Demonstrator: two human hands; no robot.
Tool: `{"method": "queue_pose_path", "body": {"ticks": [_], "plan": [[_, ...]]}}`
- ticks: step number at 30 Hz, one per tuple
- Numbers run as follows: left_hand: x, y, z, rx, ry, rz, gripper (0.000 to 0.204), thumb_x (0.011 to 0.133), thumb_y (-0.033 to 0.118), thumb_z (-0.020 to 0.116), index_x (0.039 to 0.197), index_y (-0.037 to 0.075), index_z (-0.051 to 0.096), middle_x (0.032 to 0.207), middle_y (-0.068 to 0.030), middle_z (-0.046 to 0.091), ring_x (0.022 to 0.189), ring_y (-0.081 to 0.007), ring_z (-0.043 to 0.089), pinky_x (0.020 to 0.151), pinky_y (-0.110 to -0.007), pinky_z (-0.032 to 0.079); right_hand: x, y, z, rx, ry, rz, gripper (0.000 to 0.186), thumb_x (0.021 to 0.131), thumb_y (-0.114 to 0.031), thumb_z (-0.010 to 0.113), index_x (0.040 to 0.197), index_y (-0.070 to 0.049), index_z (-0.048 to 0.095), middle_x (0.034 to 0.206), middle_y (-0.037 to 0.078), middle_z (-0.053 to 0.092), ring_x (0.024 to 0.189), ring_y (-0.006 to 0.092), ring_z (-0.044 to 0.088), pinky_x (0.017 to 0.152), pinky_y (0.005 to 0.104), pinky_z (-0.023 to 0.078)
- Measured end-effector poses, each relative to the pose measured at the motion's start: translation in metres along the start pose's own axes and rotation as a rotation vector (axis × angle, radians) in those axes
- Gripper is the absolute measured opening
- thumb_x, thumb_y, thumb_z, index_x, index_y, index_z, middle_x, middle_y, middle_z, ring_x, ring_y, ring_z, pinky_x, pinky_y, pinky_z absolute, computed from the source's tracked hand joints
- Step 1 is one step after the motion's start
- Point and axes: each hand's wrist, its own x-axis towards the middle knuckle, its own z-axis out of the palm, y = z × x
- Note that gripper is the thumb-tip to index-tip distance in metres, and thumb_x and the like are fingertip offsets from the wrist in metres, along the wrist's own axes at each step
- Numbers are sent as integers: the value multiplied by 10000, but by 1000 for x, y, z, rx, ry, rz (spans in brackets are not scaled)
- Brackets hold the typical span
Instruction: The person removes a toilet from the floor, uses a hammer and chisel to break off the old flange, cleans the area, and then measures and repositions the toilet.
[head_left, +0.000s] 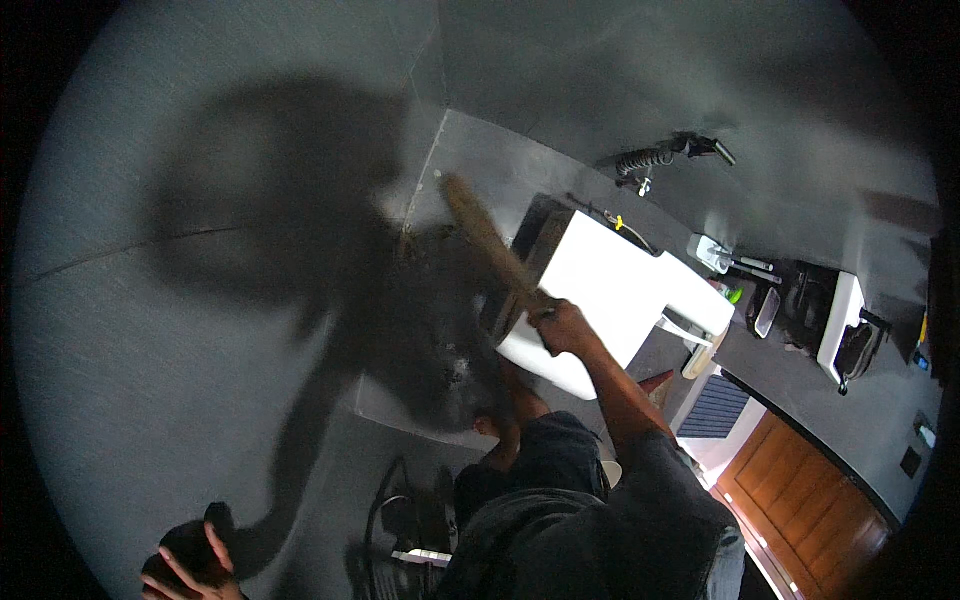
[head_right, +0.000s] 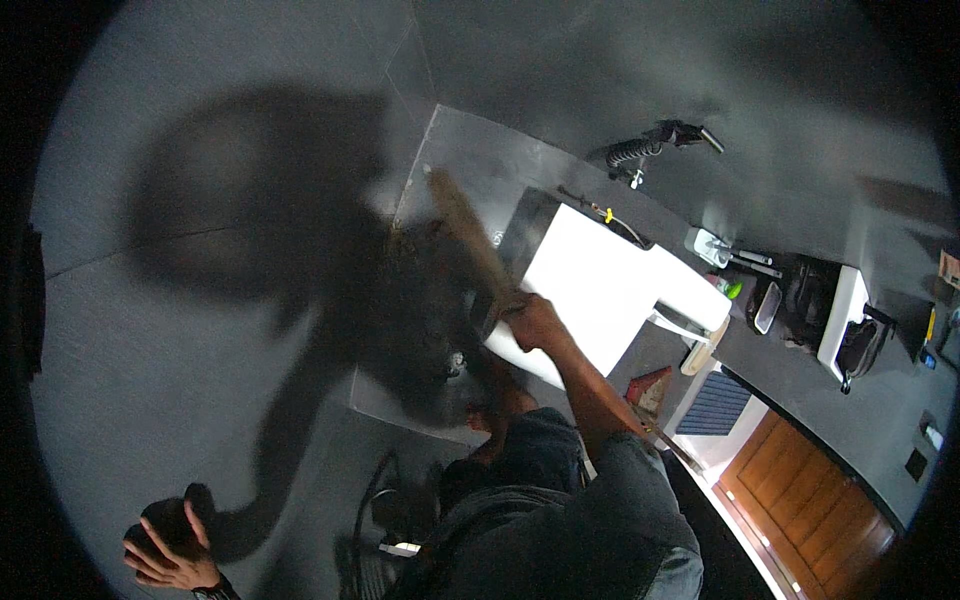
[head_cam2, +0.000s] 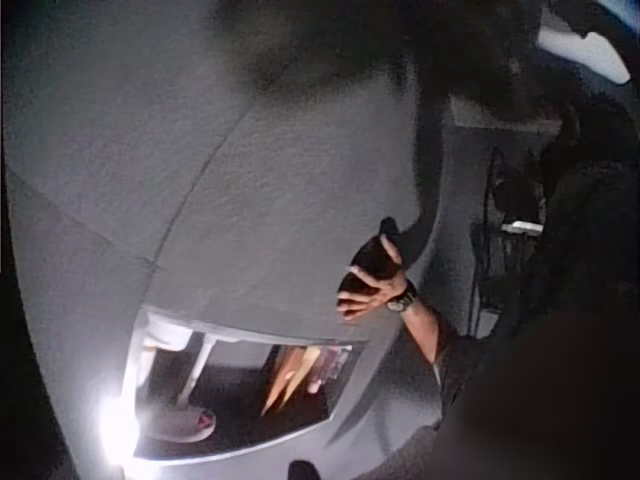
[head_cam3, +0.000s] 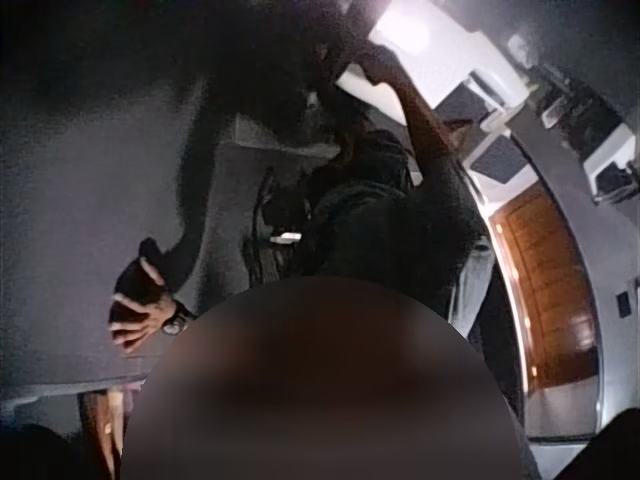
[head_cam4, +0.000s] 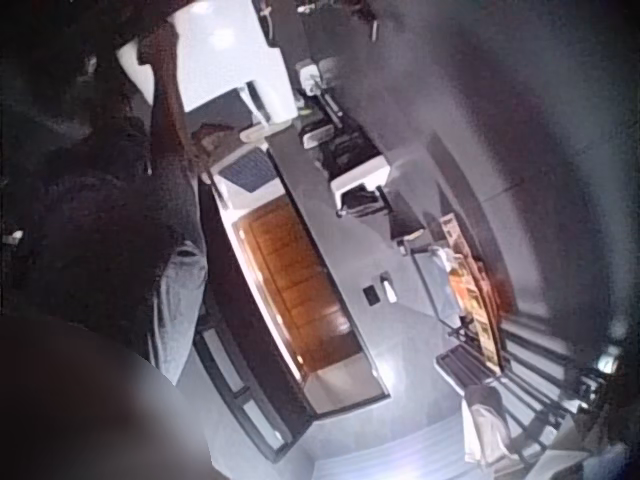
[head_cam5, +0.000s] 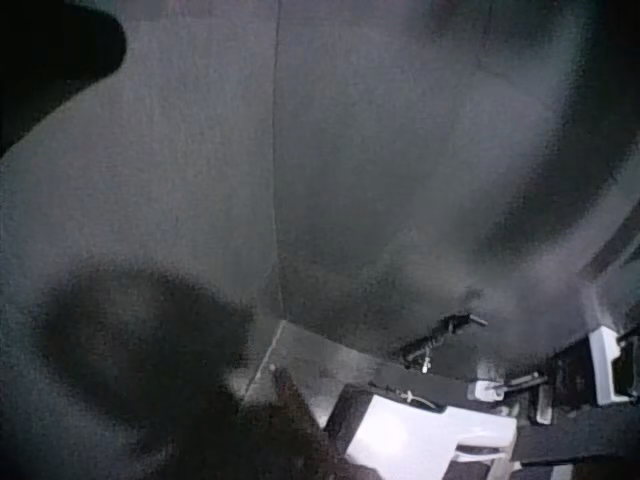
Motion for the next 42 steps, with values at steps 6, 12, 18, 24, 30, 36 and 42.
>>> {"method": "queue_pose_path", "body": {"ticks": [6, 12, 18, 24, 30, 36, 42], "plan": [[0, -1, -2, 1, -27, 22, 893, 732, 725, 766, 1373, 116, 637, 1538, -216, 444, 1472, -396, 344, 1233, -561, 150, 95, 29, -72, 65, 211, 183, 288, 809, -249, 658, 992, -35, 716, 923, 274, 711, 917, 413, 717, 822, 451, 579], [-2, 2, 1, -3, -13, 22, 946, 732, 722, 769, 1411, 88, 588, 1524, -251, 451, 1474, -435, 324, 1218, -603, 147, 208, 7, -39, -654, 10, -98, 282, 814, -245, 650, 966, -24, 739, 923, 225, 735, 871, 390, 732, 760, 470, 586], [-4, 2, -2, 4, -58, 30, 983, 746, 720, 754, 1443, 61, 538, 1523, -292, 430, 1475, -471, 301, 1219, -612, 118, 185, -54, 0, -173, 33, 200, 402, 903, -325, 586, 1097, 8, 704, 1077, 293, 691, 1113, 453, 629, 979, 473, 502], [-11, 3, 4, 43, -69, 12, 1017, 703, 826, 698, 1418, 113, 581, 1520, -307, 423, 1463, -483, 305, 1204, -635, 94, 161, -67, -64, -414, 134, 117, 470, 900, -341, 613, 1095, 81, 680, 1033, 350, 666, 1132, 451, 628, 980, 490, 501], [-10, 9, -1, 53, -107, -11, 1031, 691, 852, 674, 1418, 127, 585, 1518, -306, 425, 1453, -481, 316, 1195, -635, 108, 219, -63, -94, -490, 121, 103, 502, 842, -336, 699, 1180, 34, 670, 1180, 285, 660, 1118, 448, 635, 956, 488, 523], [-7, 11, 2, 49, -136, -10, 1045, 678, 878, 651, 1418, 142, 590, 1517, -305, 428, 1443, -480, 328, 1186, -635, 122, 200, -64, -139, -439, 246, 32, 477, 829, -359, 698, 1112, 25, 705, 1090, 239, 713, 1048, 439, 673, 913, 470, 548], [-5, 11, 0, 50, -149, -25, 1060, 666, 904, 627, 1418, 157, 594, 1515, -304, 430, 1433, -478, 339, 1177, -635, 136, 239, -72, -138, -537, 111, 83, 446, 810, -338, 702, 1025, 53, 711, 1131, 274, 692, 1071, 401, 678, 894, 452, 552]]}}
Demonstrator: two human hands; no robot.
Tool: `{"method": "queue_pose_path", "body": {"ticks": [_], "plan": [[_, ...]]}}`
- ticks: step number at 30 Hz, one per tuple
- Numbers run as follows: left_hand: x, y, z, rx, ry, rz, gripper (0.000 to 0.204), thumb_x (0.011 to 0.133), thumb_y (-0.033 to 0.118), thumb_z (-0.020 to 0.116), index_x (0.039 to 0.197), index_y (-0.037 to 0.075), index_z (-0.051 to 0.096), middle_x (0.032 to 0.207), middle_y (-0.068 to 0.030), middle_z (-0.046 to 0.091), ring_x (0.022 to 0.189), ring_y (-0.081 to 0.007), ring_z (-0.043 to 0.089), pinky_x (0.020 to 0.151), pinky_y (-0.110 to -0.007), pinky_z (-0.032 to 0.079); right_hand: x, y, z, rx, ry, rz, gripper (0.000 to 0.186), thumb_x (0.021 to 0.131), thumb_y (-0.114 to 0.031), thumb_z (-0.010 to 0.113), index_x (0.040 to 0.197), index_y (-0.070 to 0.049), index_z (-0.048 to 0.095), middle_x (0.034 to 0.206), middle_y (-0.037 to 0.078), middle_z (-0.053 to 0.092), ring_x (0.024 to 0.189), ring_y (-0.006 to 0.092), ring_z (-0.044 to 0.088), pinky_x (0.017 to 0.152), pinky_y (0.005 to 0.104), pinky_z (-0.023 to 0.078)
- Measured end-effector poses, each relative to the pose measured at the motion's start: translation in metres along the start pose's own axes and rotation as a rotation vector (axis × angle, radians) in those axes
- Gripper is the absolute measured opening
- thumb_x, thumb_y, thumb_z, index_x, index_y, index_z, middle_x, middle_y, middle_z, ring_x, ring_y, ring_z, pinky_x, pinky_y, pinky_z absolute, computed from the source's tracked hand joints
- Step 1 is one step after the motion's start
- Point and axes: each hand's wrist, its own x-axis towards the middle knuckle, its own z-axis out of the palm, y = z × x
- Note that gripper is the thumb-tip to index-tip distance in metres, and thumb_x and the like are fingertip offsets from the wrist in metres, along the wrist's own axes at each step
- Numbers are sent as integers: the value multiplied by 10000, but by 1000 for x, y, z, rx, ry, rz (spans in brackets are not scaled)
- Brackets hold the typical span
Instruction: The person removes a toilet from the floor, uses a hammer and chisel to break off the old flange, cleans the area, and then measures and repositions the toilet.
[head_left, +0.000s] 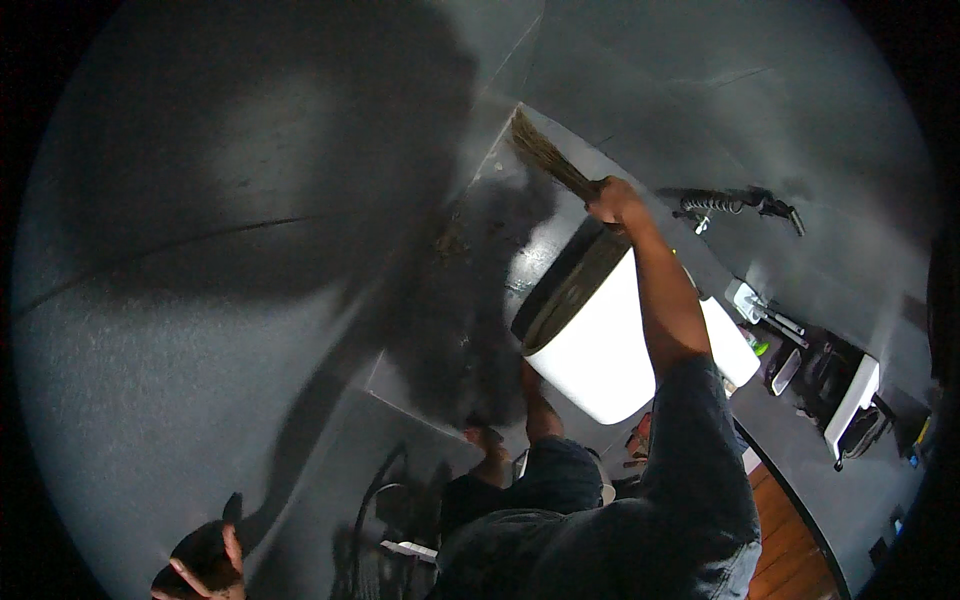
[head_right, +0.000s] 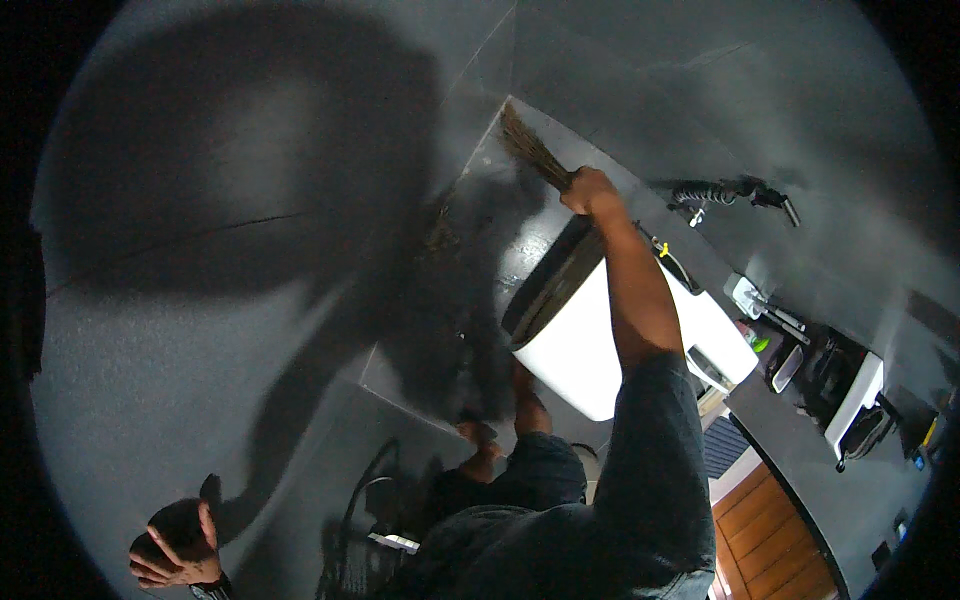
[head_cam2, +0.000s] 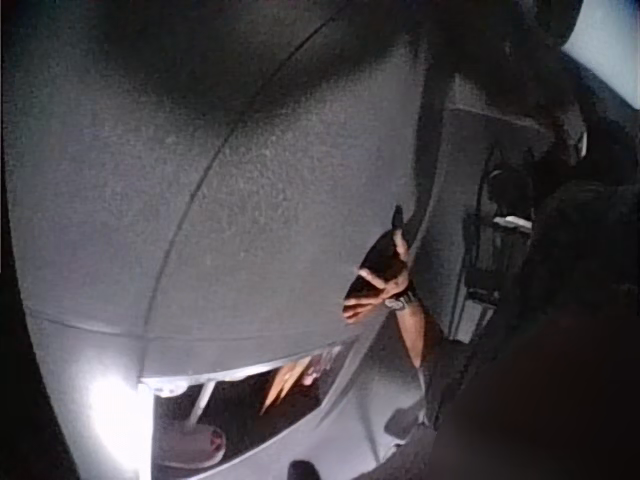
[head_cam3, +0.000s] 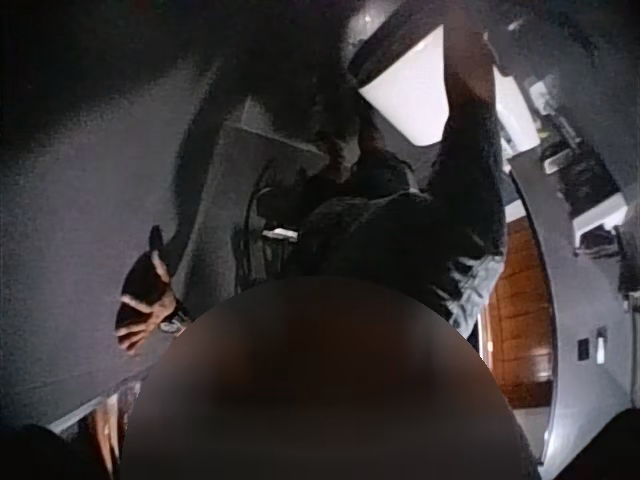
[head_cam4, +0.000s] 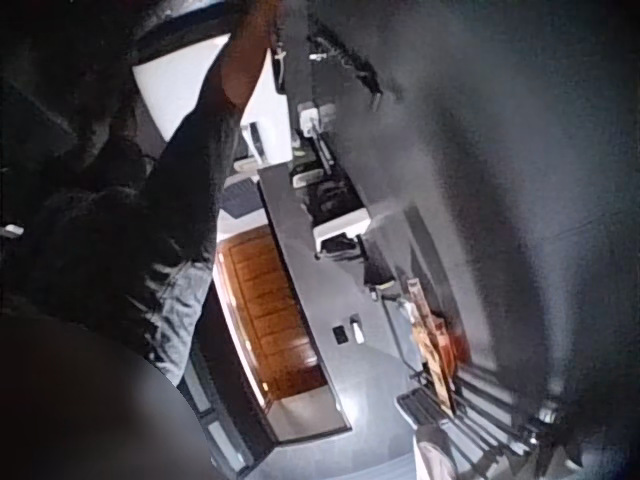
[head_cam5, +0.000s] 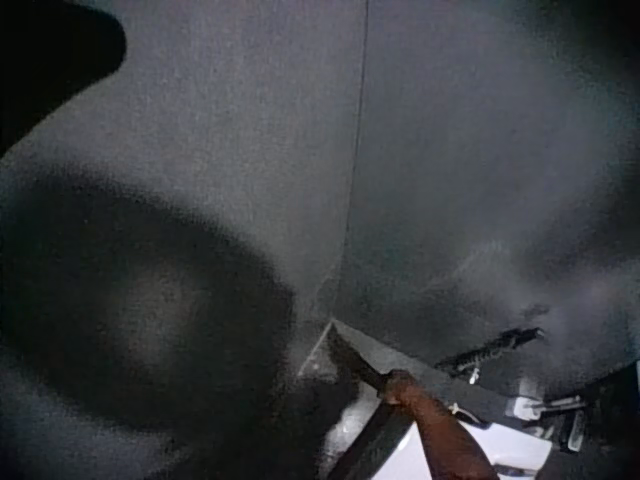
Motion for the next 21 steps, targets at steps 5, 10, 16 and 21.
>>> {"method": "queue_pose_path", "body": {"ticks": [5, 10, 16, 21], "plan": [[2, -2, -1, -1, -21, 5, 1074, 656, 925, 608, 1418, 169, 597, 1514, -303, 432, 1424, -477, 349, 1170, -635, 148, 14, -2, -11, 59, 51, 176, 391, 768, -272, 715, 1026, 22, 726, 1133, 251, 707, 1062, 367, 699, 885, 450, 558], [-2, -5, -2, -4, -14, -16, 1087, 645, 947, 588, 1417, 181, 601, 1513, -302, 434, 1416, -475, 358, 1162, -635, 159, 22, -19, 41, -60, -203, -11, 338, 718, -192, 715, 987, 12, 733, 1009, 225, 741, 974, 383, 725, 807, 469, 579], [-7, -8, 1, -11, 5, -49, 1105, 633, 973, 564, 1417, 196, 605, 1512, -301, 437, 1405, -474, 370, 1153, -635, 173, -50, -22, 177, -218, -289, -269, 254, 838, -216, 667, 987, -16, 719, 980, 221, 740, 927, 392, 728, 807, 483, 591], [-5, -4, 1, 18, 37, -44, 1120, 630, 985, 551, 1429, 201, 600, 1517, -262, 453, 1394, -472, 381, 1107, -638, 238, -147, -44, 232, -145, -366, -474, 280, 826, -246, 684, 1042, -69, 709, 913, 178, 732, 810, 351, 722, 729, 491, 579]]}}
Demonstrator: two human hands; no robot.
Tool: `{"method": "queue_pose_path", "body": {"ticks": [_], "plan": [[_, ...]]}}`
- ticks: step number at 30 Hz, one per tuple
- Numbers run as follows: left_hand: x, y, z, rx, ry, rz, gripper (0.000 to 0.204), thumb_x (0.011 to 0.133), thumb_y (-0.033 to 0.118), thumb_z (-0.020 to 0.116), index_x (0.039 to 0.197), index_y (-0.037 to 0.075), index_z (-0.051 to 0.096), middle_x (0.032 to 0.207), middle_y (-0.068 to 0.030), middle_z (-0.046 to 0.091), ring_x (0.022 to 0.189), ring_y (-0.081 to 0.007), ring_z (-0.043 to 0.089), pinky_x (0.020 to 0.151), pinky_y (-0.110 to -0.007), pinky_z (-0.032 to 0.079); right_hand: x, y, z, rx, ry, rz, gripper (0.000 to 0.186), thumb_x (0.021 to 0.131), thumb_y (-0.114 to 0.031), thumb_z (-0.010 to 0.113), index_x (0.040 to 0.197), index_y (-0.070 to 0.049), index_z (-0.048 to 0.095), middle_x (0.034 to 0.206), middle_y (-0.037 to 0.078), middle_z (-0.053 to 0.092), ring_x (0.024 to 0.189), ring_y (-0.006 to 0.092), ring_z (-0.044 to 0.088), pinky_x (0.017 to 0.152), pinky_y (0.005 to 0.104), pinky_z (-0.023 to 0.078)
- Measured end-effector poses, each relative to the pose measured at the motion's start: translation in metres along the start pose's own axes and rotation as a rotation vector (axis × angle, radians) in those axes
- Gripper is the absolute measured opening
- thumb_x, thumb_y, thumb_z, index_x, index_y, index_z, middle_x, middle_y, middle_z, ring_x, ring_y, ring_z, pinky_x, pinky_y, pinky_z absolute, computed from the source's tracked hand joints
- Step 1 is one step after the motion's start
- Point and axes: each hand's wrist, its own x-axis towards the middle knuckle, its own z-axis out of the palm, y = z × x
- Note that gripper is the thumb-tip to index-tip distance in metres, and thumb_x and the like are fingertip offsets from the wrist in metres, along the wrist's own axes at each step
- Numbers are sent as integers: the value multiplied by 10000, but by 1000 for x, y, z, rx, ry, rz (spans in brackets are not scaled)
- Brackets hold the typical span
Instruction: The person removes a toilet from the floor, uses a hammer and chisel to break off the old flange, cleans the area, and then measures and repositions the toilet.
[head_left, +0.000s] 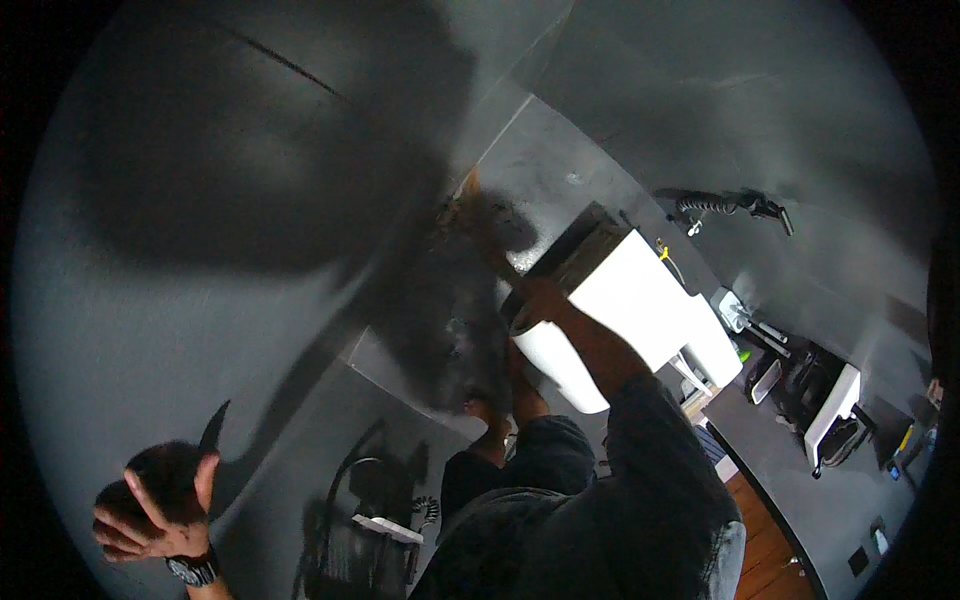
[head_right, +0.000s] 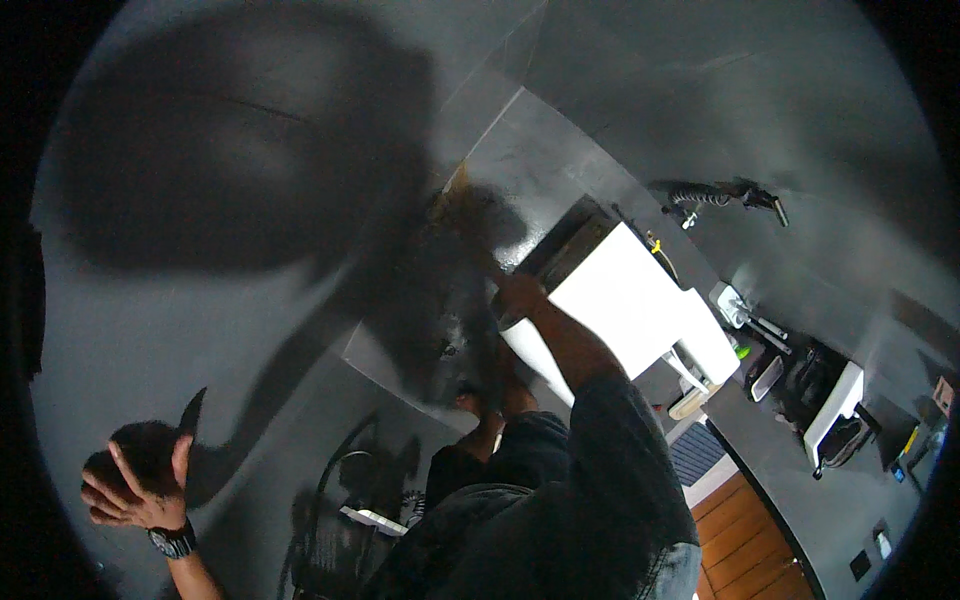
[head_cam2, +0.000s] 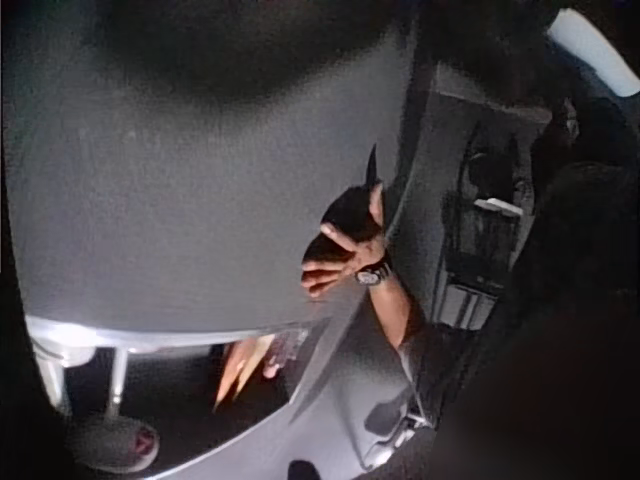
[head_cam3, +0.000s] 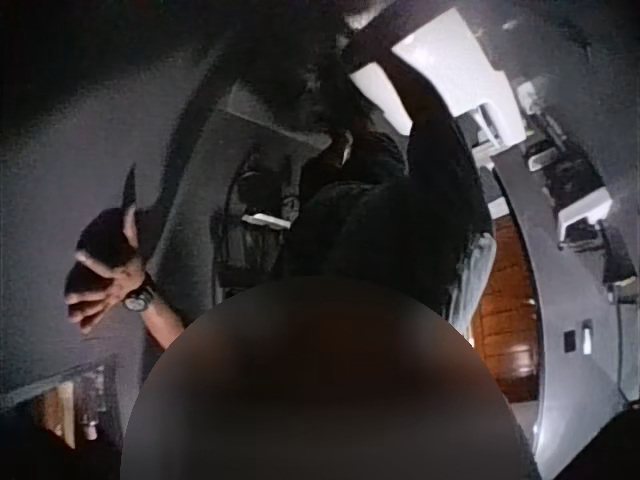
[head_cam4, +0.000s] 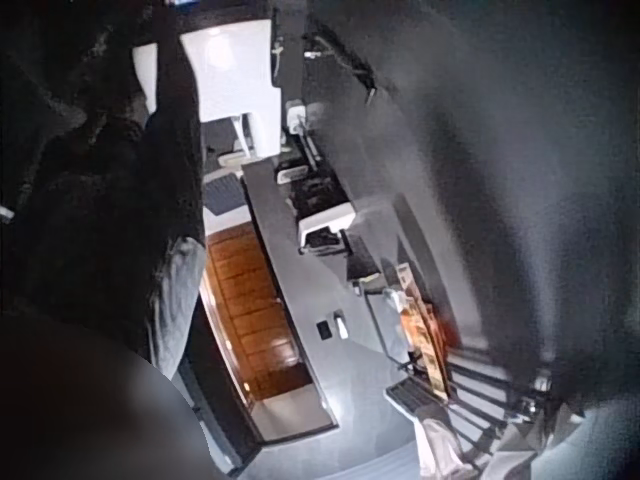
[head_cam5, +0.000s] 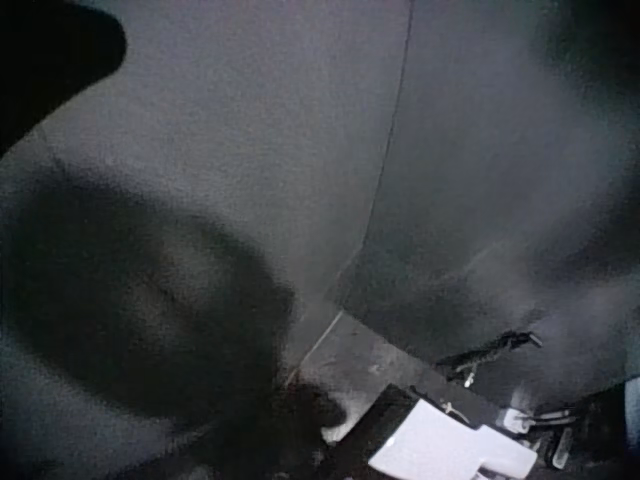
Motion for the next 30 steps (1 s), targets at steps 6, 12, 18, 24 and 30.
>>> {"method": "queue_pose_path", "body": {"ticks": [6, 12, 18, 24, 30], "plan": [[11, 8, 3, -42, 78, 10, 1026, 707, 914, 588, 1444, 200, 580, 1552, -223, 425, 1482, -403, 306, 1221, -573, 110, -44, -81, 103, 227, 315, -140, 491, 818, -165, 679, 1291, -51, 611, 1095, 197, 719, 998, 396, 701, 852, 512, 563], [21, 14, 1, -85, 109, -5, 957, 766, 843, 615, 1467, 195, 547, 1568, -190, 417, 1511, -360, 279, 1255, -518, 63, -78, -102, 86, 138, -175, -90, 465, 816, -247, 674, 1236, -49, 644, 999, 189, 725, 917, 386, 709, 827, 488, 572], [19, 12, 2, -53, 93, 9, 968, 762, 862, 596, 1452, 183, 565, 1567, -215, 405, 1495, -411, 292, 1246, -567, 79, -163, -57, -20, 270, -48, -149, 522, 803, -337, 698, 1314, -244, 644, 933, 217, 716, 870, 400, 706, 821, 498, 570], [11, 10, 4, -41, 79, -3, 981, 735, 875, 614, 1429, 182, 593, 1557, -227, 414, 1489, -425, 292, 1234, -571, 81, -170, 37, -114, 150, 259, 277, 471, 810, -268, 723, 1234, -69, 675, 956, 276, 709, 960, 432, 691, 860, 495, 553], [14, 11, 5, -48, 94, 20, 1012, 722, 874, 630, 1449, 174, 567, 1543, -220, 433, 1495, -401, 287, 1233, -555, 89, -32, 110, -96, -217, 371, 246, 424, 839, -347, 646, 1070, 1, 721, 961, 255, 716, 962, 433, 690, 846, 500, 555]]}}
